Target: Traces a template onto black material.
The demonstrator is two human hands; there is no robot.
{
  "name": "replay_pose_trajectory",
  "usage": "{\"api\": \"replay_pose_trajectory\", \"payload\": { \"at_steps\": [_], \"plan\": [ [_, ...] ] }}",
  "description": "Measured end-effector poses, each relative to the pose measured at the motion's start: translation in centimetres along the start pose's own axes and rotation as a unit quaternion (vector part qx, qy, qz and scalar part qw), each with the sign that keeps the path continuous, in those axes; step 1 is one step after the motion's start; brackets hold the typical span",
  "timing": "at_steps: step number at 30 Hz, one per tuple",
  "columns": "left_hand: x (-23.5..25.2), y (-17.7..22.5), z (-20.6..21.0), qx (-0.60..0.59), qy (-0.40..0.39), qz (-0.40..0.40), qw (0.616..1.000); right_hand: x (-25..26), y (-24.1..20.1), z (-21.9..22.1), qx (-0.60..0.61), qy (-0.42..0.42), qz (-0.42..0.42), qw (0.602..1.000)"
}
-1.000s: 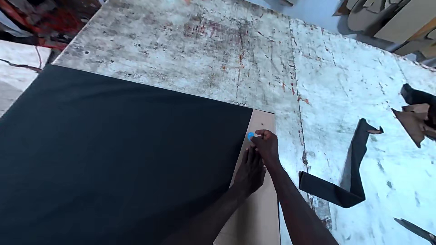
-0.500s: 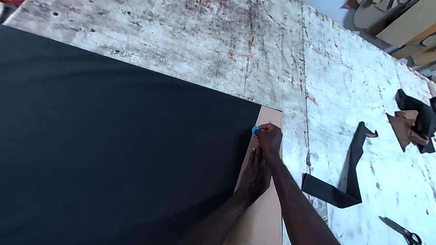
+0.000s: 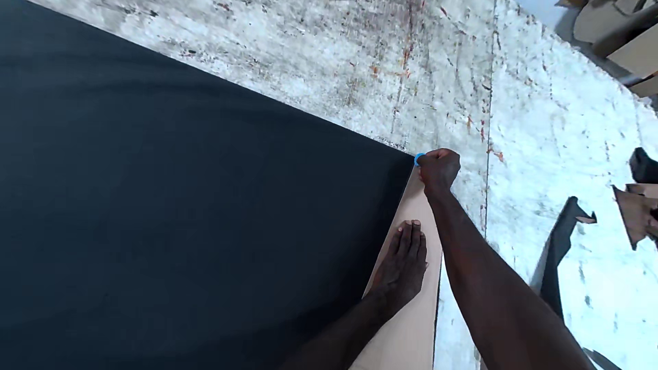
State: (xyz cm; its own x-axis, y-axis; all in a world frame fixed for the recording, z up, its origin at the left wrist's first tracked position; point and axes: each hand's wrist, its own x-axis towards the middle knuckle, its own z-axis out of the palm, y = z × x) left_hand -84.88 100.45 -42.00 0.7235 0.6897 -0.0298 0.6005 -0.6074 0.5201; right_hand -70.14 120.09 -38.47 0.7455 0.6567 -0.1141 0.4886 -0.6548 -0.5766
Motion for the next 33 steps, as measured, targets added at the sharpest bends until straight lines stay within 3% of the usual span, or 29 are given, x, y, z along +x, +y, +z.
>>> {"api": "replay_pose_trajectory", "payload": {
  "at_steps": [5, 8, 17, 24, 29, 33],
  "plan": [
    [0.0, 0.0, -0.2, 0.010, -0.001, 0.003, 1.000, -0.1, 0.6, -1.0, 0.129, -0.057, 0.028, 0.990],
    [0.0, 0.0, -0.6, -0.003, 0.001, 0.000, 1.000, -1.6, 1.0, -1.6, 0.144, -0.070, 0.019, 0.987],
    [0.1, 0.0, -0.5, 0.016, 0.006, 0.000, 1.000, -4.0, 1.0, -2.4, -0.021, -0.116, -0.046, 0.992],
    [-0.2, -0.1, 0.5, -0.014, 0.084, 0.024, 0.996, -13.1, 1.1, -4.7, -0.129, -0.234, -0.049, 0.962],
    [-0.3, 0.0, -0.8, -0.013, 0.036, 0.021, 0.999, -14.1, 1.2, -4.7, -0.126, -0.223, -0.035, 0.966],
    [-3.2, 0.7, -1.8, -0.050, 0.048, 0.022, 0.997, -13.9, 1.7, -4.2, -0.106, -0.219, -0.017, 0.970]
  ]
}}
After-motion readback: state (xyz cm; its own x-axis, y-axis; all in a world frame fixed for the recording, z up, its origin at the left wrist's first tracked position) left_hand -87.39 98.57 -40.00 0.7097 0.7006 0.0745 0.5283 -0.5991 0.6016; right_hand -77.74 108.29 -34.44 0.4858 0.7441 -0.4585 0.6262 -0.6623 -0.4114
